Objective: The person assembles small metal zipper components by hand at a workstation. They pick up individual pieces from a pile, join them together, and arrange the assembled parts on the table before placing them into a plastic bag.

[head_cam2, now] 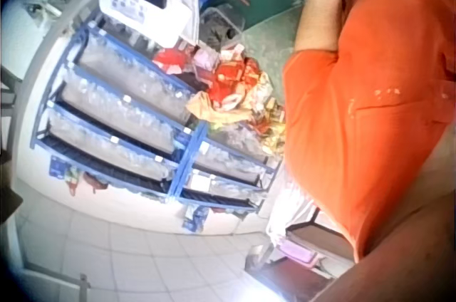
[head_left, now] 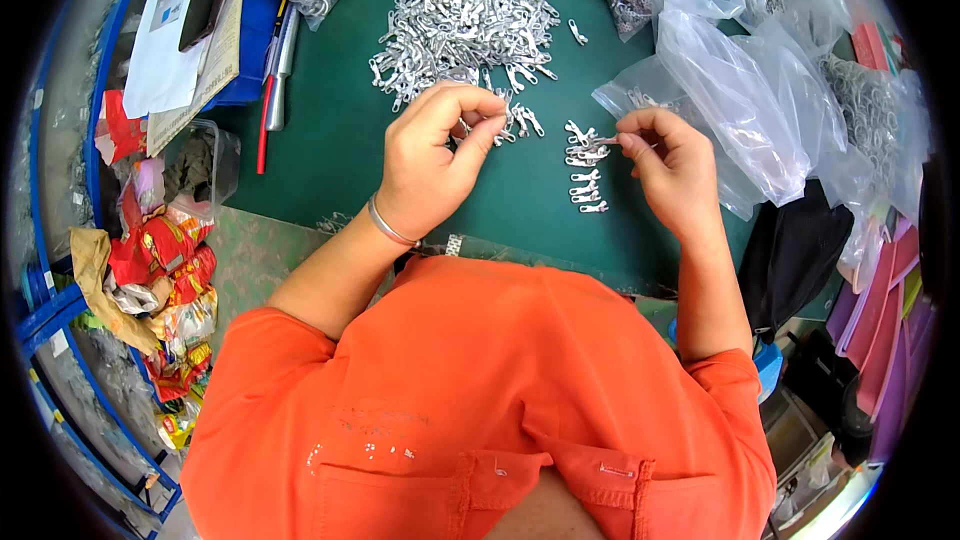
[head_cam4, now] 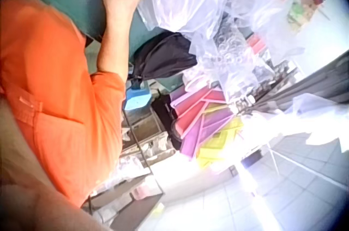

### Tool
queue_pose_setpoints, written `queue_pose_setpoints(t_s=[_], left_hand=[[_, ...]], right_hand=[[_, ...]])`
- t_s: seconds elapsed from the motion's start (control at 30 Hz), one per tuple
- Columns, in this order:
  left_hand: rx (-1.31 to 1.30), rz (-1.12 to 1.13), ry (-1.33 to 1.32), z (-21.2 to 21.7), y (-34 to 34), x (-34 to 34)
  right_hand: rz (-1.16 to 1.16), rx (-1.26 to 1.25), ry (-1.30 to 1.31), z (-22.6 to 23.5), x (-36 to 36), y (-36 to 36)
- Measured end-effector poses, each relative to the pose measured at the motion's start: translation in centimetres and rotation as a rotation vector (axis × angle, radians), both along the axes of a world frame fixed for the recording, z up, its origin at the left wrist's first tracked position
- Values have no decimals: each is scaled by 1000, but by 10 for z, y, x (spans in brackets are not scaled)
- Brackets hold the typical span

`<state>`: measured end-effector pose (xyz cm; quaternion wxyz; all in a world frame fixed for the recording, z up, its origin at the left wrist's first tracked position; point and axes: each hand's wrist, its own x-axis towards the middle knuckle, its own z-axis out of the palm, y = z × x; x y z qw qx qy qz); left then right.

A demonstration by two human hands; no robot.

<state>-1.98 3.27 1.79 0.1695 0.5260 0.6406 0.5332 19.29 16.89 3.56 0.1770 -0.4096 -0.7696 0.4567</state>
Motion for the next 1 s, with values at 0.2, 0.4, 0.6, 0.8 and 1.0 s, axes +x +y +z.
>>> queue_pose_setpoints(t_s=[0.2,0.4,0.6,0.8,1.0], left_hand=[[10,-9,177,-6,-2,-5],[-143,-89,437,-9,4,4],[-154,-69,457,-13,0,-3],[-99,-60,476,-7,7,6],[-160,-104,516,-15,8,2]], right_hand=[[113,302,-51,-6,-4,-2],[290,453,98,-17,-47,-15],[344,545,56,-31,-60,-12],[285,433,71,-23,-60,0],[424,421,200,-18,-57,11]])
